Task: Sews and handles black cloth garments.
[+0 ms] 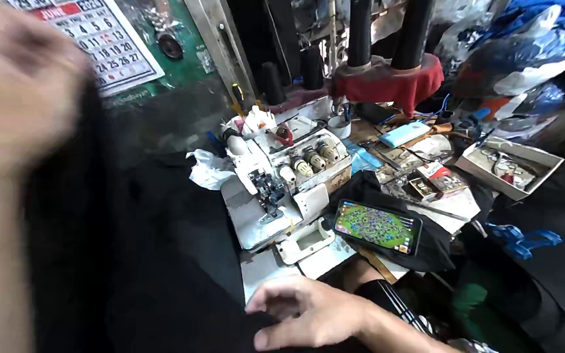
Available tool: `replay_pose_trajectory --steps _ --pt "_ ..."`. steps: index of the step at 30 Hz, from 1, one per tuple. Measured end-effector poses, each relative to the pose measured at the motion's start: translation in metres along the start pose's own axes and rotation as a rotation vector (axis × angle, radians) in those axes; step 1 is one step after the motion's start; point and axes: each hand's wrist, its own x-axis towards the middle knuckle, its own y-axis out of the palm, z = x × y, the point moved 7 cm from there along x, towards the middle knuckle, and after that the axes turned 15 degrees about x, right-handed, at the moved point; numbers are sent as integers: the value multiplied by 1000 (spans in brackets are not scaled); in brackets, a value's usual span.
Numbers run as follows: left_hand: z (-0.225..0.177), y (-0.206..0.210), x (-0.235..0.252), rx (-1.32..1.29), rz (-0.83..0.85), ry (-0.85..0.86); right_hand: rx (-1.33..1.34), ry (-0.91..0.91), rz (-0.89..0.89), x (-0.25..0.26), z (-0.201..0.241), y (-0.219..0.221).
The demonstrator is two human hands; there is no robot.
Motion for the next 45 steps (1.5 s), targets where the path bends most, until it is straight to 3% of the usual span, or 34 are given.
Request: replay_pose_trajectory --steps 3,6,8,11,13,16,19,22,26,33,39,42,45 --pt "-78 76 -65 -202 173 -17 185 -31 -59 -3 -86 -25" --pt "-104 111 -109 -264 313 -33 151 24 -70 -14 -107 -28" --pt "-111 106 -119 -277 312 -22 55 0 -148 -25 -97 -33" --pt "-119 83 -121 -322 259 -31 -157 -134 -535 -22 -60 -34" --pt "-126 68 -118 -350 230 -24 -241 -219 -624 -1 -55 -38" --pt "-132 48 -113 -351 189 -12 -260 -210 -584 18 -68 -46" --pt "-126 44 -112 -366 87 -46 -200 -164 -462 -2 -62 -46" --pt "-123 90 -131 -431 44 -171 -56 -134 -443 -32 -60 -56" --pt "-134 156 -156 -312 163 -161 -13 -64 -519 -53 -61 -58" --pt "-146 153 -157 -26 122 -12 14 -109 -447 -59 -70 -72" --pt "-151 166 -165 -22 353 20 10 -193 -582 -54 -70 -90" --pt "-148 161 -173 -94 347 26 -144 -237 -528 -58 -74 -76" --pt "-186 132 -178 -99 331 136 -341 -169 -419 -91 -75 -64"
